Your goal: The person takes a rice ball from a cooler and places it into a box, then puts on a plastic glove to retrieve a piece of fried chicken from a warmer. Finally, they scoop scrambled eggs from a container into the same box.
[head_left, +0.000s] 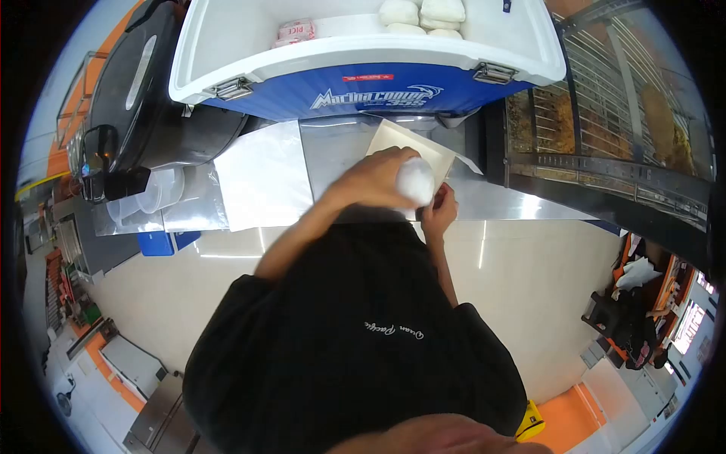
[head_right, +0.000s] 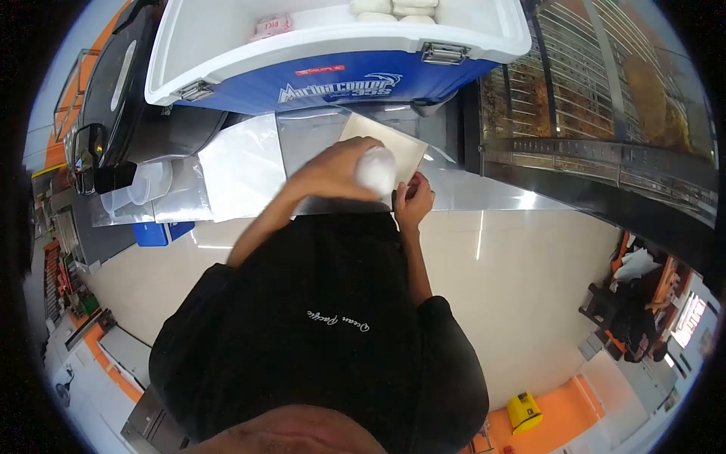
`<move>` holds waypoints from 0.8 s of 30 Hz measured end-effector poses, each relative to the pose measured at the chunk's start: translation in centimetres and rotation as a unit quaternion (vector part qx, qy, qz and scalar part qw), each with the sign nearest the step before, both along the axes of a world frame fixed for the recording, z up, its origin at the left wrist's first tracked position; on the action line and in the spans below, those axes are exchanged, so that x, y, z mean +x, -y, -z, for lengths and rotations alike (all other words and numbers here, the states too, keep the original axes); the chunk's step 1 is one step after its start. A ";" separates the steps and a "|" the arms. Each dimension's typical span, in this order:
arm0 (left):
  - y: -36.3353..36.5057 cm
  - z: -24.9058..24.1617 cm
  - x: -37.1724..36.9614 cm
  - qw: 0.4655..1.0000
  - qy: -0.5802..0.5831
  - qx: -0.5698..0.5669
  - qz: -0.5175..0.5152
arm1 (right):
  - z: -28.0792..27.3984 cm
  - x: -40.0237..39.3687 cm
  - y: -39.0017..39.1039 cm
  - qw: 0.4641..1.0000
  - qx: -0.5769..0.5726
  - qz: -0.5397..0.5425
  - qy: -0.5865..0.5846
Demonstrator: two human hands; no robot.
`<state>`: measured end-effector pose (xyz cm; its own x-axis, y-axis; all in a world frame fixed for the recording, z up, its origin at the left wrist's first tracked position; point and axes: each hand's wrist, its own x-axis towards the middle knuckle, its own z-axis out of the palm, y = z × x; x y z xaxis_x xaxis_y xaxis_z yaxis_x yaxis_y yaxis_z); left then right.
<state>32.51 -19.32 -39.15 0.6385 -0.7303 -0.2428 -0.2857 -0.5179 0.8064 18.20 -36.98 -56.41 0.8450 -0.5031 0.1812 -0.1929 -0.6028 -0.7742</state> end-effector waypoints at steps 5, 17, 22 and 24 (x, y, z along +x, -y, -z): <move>6.3 6.2 -0.8 0.953 0.029 0.256 -0.158 | -1.1 0.2 0.5 0.999 0.044 -0.027 0.000; -5.8 -15.7 1.8 0.999 -0.029 -0.021 0.037 | -2.3 -0.7 1.8 0.995 0.057 -0.070 -0.028; -14.7 -31.0 10.8 0.889 0.391 -0.017 -0.238 | -0.1 -0.7 1.7 0.997 0.015 -0.070 0.013; -12.3 -35.7 14.7 0.835 0.490 -0.008 -0.248 | 0.5 -0.5 1.5 0.998 -0.003 -0.062 0.027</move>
<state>47.23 -6.98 -3.48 0.7496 -0.3151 0.5821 -0.5668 -0.7598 0.3186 17.69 -38.48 -56.91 0.8902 -0.3933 0.2301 -0.0749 -0.6244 -0.7775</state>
